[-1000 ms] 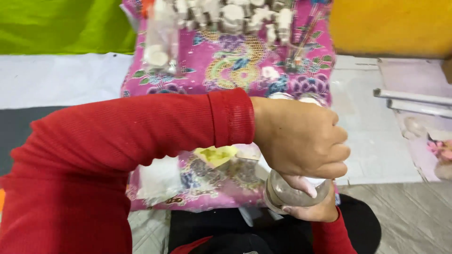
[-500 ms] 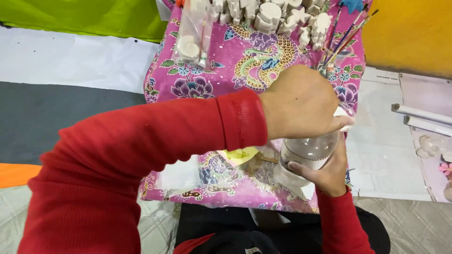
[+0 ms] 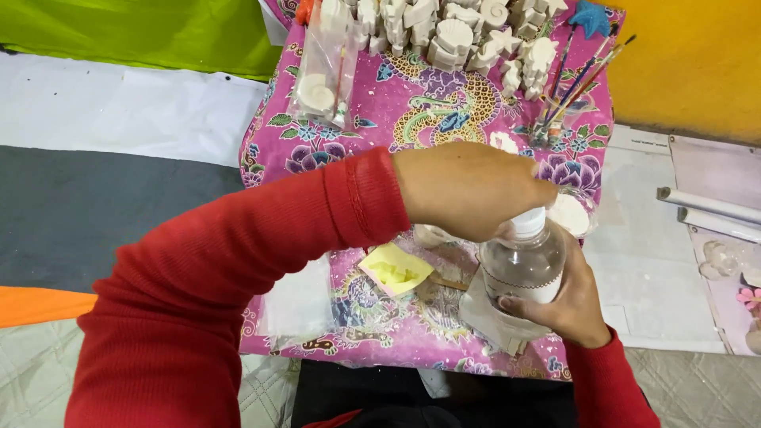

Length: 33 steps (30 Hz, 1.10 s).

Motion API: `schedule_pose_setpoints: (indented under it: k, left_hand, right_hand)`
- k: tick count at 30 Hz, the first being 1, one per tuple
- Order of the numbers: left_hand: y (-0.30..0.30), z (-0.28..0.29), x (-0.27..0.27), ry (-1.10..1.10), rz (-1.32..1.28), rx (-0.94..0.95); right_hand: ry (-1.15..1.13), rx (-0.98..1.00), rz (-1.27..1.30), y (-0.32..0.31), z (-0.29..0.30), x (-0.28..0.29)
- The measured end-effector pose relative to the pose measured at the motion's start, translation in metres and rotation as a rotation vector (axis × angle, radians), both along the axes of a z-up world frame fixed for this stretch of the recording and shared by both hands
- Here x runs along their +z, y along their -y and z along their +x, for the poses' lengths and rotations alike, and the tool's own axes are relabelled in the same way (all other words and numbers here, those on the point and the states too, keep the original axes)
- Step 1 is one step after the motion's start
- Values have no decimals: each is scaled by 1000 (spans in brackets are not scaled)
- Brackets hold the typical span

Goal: Mixing a white powder with water in a plastic cup using a wooden stick to prepare material for a centerpiece.

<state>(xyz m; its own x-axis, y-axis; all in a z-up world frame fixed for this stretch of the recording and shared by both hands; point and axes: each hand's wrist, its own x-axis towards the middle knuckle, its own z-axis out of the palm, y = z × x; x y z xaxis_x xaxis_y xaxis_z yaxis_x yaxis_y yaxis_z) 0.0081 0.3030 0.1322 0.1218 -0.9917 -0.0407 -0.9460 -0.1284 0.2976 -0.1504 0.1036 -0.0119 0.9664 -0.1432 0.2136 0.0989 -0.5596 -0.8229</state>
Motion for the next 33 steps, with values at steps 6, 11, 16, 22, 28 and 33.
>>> schedule_pose_setpoints:
  k: [6,11,16,22,28,33]
  left_hand:
    - [6,5,-23,15,-22,206]
    - [-7,20,-45,-168,-171,350]
    - [-51,27,-93,-386,-300,445]
    - [-83,-1,-178,-451,-446,385]
    - [-88,-12,-215,-228,-640,380]
    - [-88,-9,-222,-237,-739,314]
  right_hand:
    - [-57,4,-135,17,-4,-9]
    - [-204,-26,-140,12,-2,6]
    - [-355,-33,-213,19,4,11]
    - [-572,-45,-436,41,6,-8]
    - [-646,-17,-588,46,9,-16]
    - [-820,-66,-631,38,17,-7]
